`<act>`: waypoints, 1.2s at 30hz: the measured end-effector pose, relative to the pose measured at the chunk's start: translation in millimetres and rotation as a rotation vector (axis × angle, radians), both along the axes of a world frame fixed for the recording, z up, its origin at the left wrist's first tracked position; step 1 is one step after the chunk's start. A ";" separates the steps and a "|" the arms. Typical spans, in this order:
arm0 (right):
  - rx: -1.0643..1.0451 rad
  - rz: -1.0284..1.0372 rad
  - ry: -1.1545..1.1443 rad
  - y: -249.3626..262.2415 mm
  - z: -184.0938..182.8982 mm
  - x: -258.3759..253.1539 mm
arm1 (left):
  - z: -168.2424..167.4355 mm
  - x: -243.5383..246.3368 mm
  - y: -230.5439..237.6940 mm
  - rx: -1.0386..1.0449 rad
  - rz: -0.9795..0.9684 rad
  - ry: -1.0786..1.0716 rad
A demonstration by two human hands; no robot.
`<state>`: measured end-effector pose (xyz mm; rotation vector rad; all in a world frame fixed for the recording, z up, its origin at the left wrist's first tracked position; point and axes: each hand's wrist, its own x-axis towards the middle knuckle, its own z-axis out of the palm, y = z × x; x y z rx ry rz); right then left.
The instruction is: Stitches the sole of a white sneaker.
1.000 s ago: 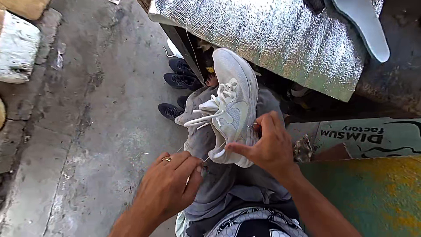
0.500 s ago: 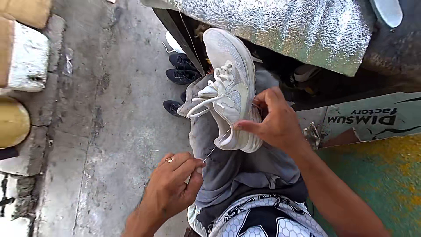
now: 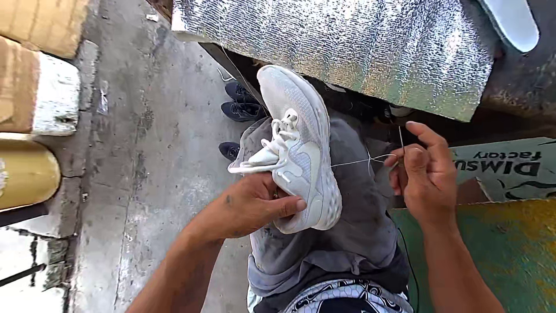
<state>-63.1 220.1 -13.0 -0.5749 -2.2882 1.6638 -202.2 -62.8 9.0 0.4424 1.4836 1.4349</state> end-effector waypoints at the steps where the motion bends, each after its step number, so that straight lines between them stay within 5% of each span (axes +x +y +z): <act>1: 0.053 -0.020 -0.033 9.6 -2.1 1.0 | -3.1 -1.4 0.6 0.018 0.026 -0.039; 5: 0.320 -0.187 -0.162 51.3 -14.7 0.8 | -8.4 -5.0 4.0 0.148 0.150 -0.221; 8: 0.461 -0.110 -0.206 60.1 -11.3 5.6 | -8.4 -8.1 9.8 0.166 0.245 -0.319; 15: 0.160 0.196 -0.087 33.7 15.9 13.4 | -13.3 -18.5 8.2 0.204 0.156 -0.433; 21: 0.244 0.431 0.028 -14.7 8.5 -18.7 | -16.1 -23.2 8.5 0.237 0.095 -0.472; 36: 0.279 0.514 0.021 -16.1 3.6 -36.8 | -21.4 -26.4 5.1 0.233 0.075 -0.510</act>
